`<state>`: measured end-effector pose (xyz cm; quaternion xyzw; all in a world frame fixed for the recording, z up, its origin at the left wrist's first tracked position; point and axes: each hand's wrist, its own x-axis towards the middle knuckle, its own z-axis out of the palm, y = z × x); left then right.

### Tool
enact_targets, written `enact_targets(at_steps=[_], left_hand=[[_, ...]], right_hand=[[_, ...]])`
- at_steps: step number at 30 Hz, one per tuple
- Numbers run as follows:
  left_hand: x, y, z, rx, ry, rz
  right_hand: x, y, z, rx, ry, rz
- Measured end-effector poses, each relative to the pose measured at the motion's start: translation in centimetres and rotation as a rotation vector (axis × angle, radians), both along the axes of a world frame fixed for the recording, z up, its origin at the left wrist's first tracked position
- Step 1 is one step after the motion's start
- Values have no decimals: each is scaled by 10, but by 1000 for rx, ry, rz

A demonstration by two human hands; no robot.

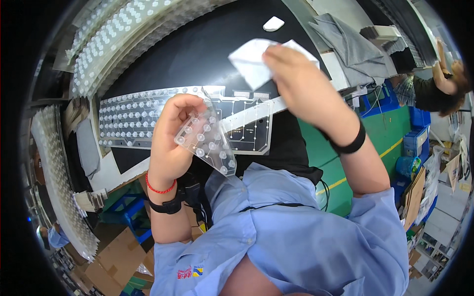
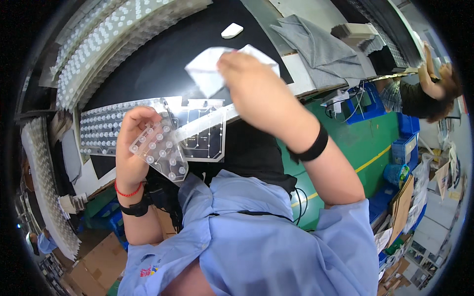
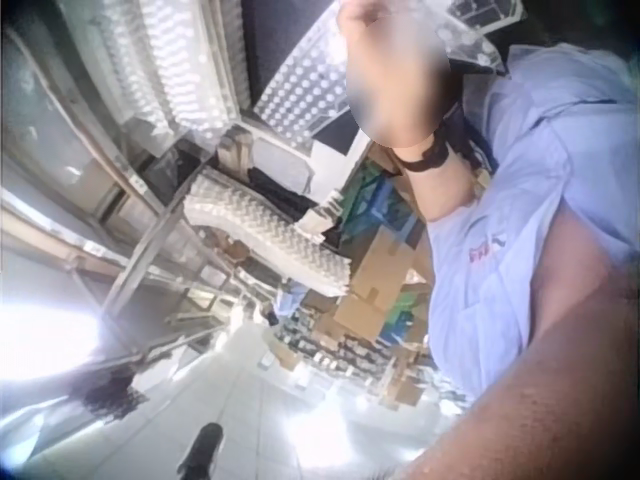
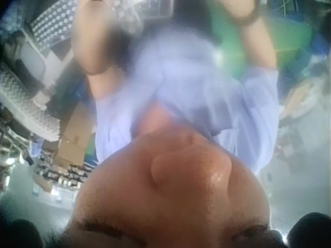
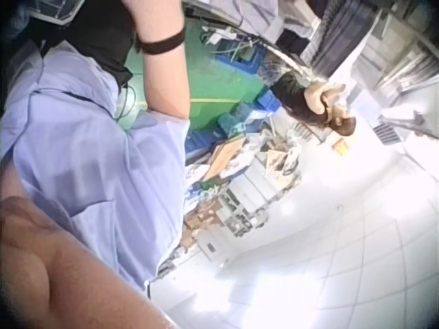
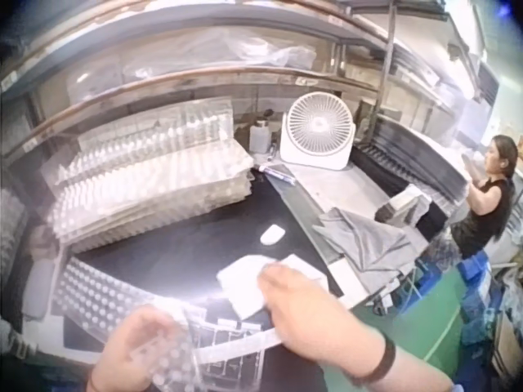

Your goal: Wiping and inspecting plastic keyboard-like sheets in a factory.

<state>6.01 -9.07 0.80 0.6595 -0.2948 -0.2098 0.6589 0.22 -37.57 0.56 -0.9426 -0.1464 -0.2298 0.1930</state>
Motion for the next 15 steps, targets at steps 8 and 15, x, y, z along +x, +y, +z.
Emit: enact_targets(at_steps=[8, 15], left_hand=[[-2, 2, -8, -55, -48, -7], [3, 5, -7, -123, -7, 6]], right_hand=[[-35, -18, 64, 14, 355, -81], [6, 50, 17, 66, 167, 323]])
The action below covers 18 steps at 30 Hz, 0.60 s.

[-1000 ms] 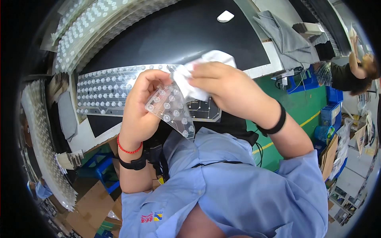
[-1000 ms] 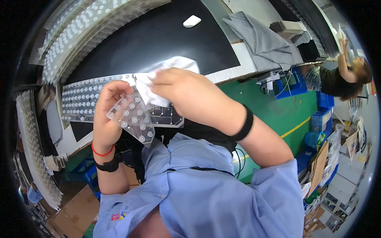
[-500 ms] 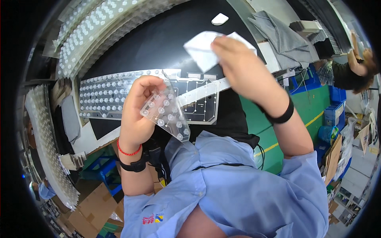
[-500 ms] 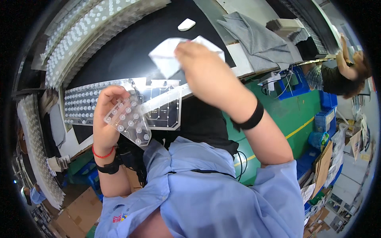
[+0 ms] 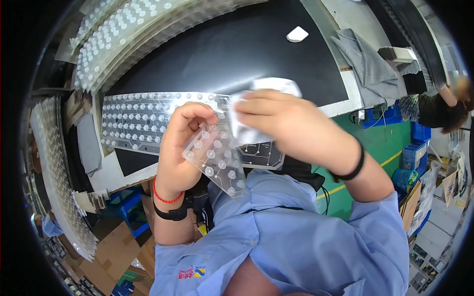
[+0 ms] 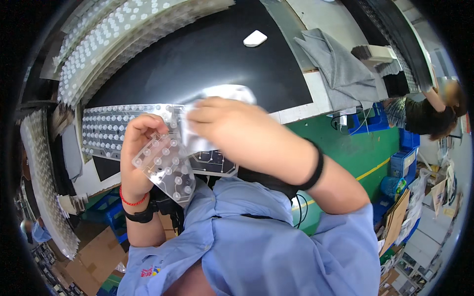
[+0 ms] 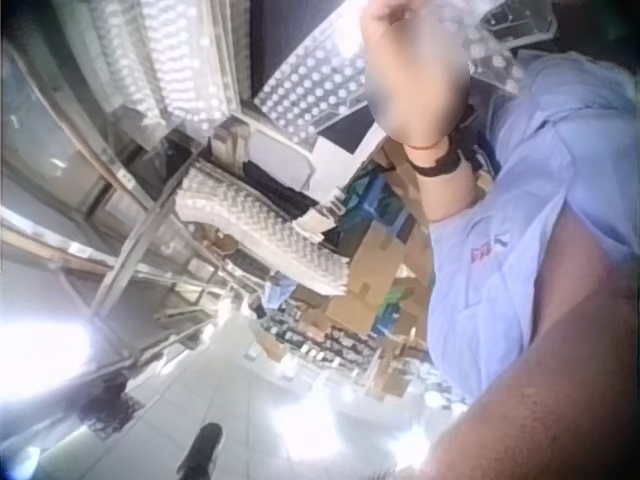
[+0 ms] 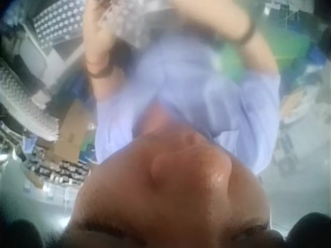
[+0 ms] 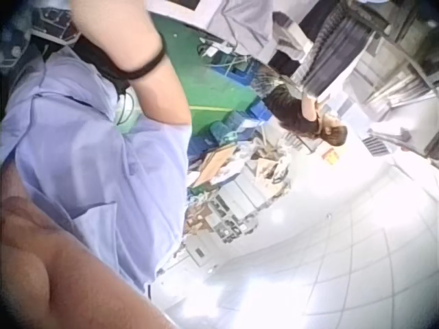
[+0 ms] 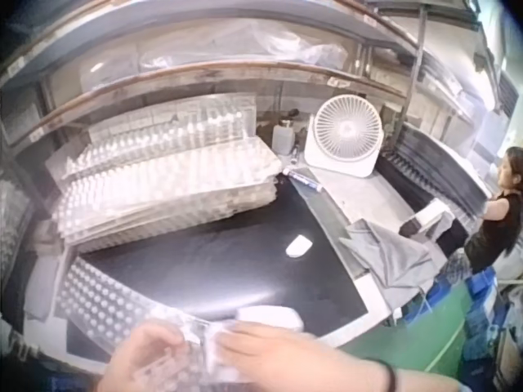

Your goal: Wiping and inspecting plastic keyboard-like sheets in a factory.

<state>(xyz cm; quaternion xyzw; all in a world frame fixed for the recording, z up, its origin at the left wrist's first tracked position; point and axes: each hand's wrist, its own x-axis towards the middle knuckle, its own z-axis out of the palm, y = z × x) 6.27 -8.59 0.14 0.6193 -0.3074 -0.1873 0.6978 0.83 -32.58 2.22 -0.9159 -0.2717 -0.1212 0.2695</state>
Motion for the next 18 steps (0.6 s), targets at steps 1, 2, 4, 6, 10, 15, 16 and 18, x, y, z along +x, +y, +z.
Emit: enact_targets(at_steps=[1, 2, 4, 6, 10, 15, 16, 18], left_hand=[[-1, 2, 0, -4, 2, 15], [-1, 1, -3, 9, 3, 4], [-2, 0, -4, 10, 7, -4], [-1, -1, -2, 9, -31, -26], [2, 1, -2, 7, -40, -32], [1, 1, 4, -12, 7, -28], [-1, 3, 1, -17, 9, -3], [-2, 0, -1, -70, 16, -30]], right_hand=[[-9, -22, 4, -49, 45, 5], [-20, -48, 19, -163, 130, -33], [-39, -95, 53, -320, 462, -225], [-39, -113, 65, -278, 265, -299], [0, -66, 47, 39, 20, -336], [-14, -36, 18, -71, 187, 15], [-22, -56, 36, -56, 368, 91], [-33, -83, 60, -129, 682, -1]])
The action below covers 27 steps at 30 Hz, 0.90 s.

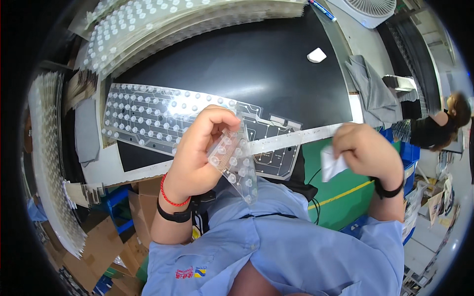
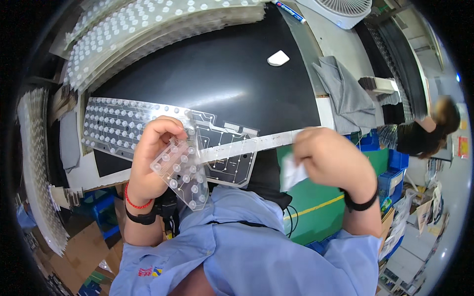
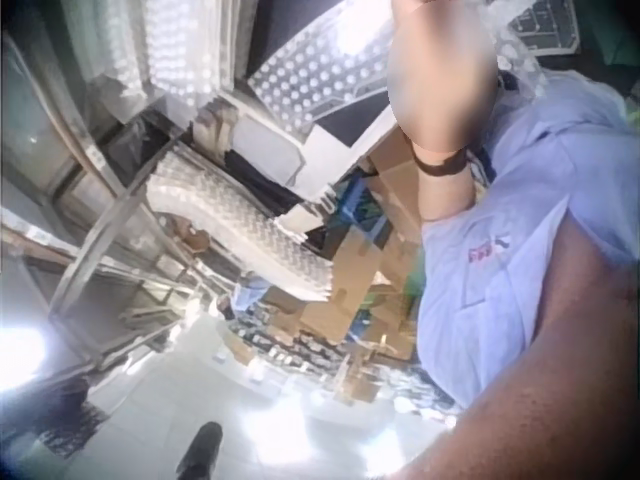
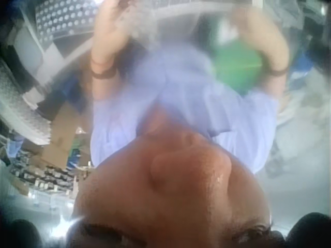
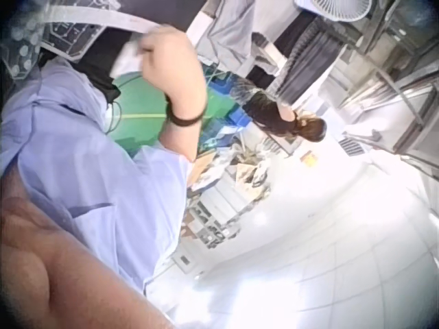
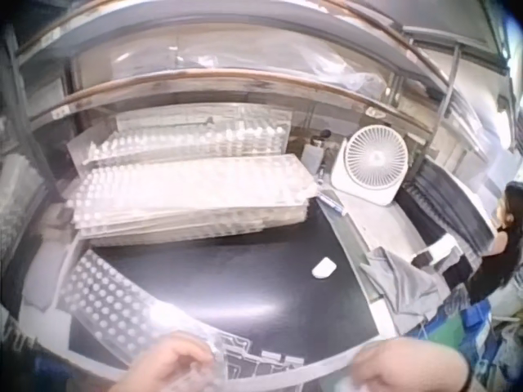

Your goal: Wiping and inspecting plastic keyboard-like sheets in a factory.

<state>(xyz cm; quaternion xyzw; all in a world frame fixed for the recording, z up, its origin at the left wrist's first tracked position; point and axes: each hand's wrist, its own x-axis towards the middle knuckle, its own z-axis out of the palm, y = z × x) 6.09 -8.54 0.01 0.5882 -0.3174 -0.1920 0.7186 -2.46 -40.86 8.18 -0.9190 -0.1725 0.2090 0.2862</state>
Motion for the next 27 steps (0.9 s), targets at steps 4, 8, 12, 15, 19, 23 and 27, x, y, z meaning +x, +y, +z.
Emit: enact_targets(at_steps=[4, 8, 12, 15, 19, 23, 27], left_hand=[[0, 1, 1, 41, 7, -9], [1, 6, 2, 94, 11, -9], [3, -1, 7, 37, 52, -4], [2, 3, 5, 40, 79, 23], [1, 1, 0, 26, 14, 17], [-1, 0, 2, 46, -34, 3], [6, -1, -2, 41, -114, -14]], right_hand=[[39, 9, 18, -43, -453, -86], [135, 62, -13, 11, -713, 63], [185, 94, -43, -193, -477, 124], [136, 68, -33, -220, -504, 266], [27, 7, 18, -504, 187, 198], [-17, -21, 28, -169, 74, -32], [-3, 7, 11, 54, -594, -408]])
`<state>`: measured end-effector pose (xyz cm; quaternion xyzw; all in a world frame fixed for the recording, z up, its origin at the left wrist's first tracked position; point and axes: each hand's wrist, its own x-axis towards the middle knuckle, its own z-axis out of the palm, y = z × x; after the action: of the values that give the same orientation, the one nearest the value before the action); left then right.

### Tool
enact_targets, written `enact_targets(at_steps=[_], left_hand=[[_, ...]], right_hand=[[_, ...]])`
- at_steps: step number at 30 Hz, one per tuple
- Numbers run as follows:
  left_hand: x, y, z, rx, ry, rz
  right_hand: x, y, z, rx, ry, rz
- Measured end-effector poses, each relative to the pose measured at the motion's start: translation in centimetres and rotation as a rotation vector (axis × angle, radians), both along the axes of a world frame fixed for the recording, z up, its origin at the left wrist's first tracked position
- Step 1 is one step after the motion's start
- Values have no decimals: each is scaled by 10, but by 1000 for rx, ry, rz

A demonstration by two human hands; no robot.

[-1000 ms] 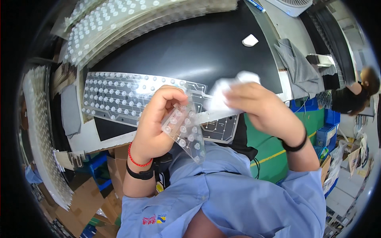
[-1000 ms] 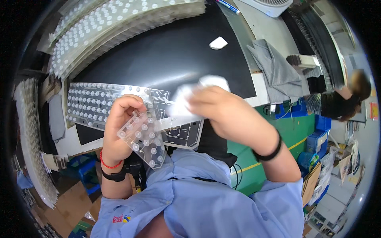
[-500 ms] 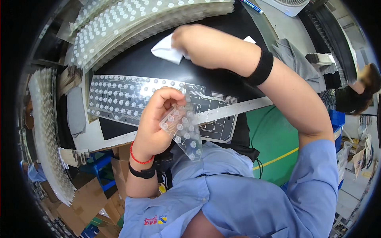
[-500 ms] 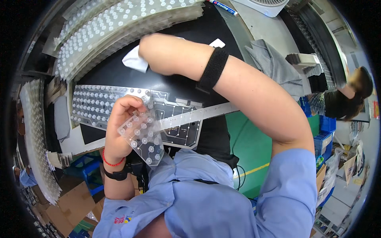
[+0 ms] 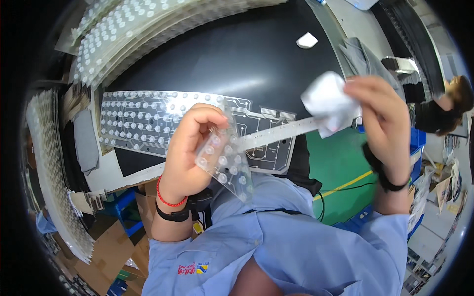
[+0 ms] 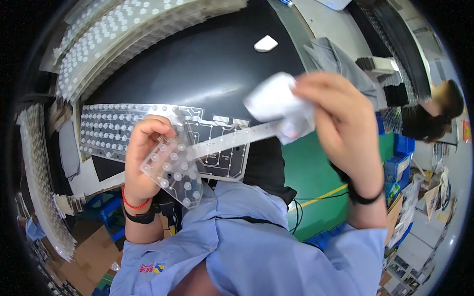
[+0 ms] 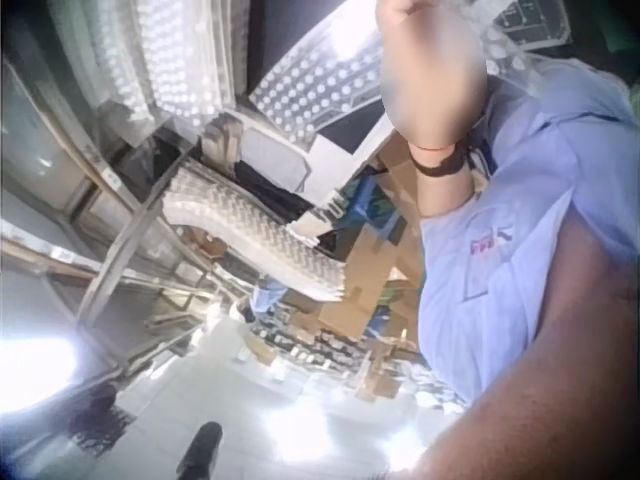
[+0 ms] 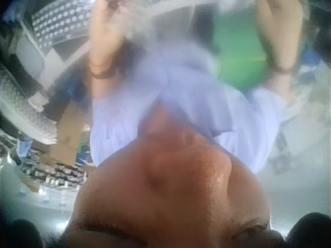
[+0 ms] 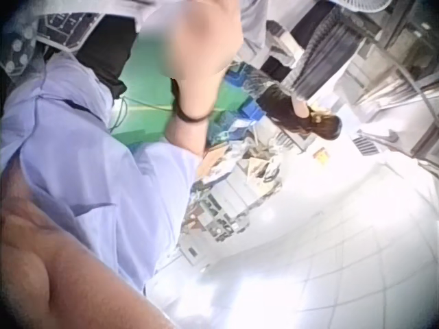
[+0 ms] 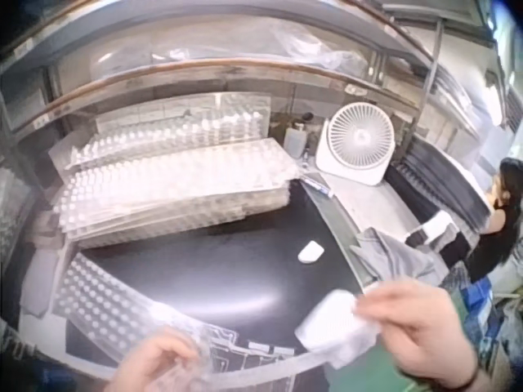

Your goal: Wiping and inspecting plastic keyboard-like sheets in a factory.

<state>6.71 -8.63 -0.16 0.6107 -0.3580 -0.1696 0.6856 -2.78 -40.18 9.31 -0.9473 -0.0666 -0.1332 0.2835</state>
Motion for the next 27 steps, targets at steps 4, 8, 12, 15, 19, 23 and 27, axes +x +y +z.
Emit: enact_targets(at_steps=[4, 8, 12, 15, 19, 23, 27], left_hand=[[-1, 2, 2, -39, 87, 23], [-4, 3, 2, -34, 124, 58], [-8, 1, 1, -37, 120, 61], [-8, -2, 2, 15, 124, 72], [-4, 1, -3, 52, 117, 72], [-6, 1, 0, 46, 170, 94], [-10, 0, 2, 36, -26, 168]], right_hand=[[35, 51, -65, 68, -164, 154], [15, 53, -71, -59, -85, 391], [-29, -42, -20, -179, 350, 246], [-31, -49, -14, -106, 110, 58], [3, 16, -53, 47, -313, 35], [12, 59, -92, 81, -236, 406], [-24, -28, -65, -104, -48, 44]])
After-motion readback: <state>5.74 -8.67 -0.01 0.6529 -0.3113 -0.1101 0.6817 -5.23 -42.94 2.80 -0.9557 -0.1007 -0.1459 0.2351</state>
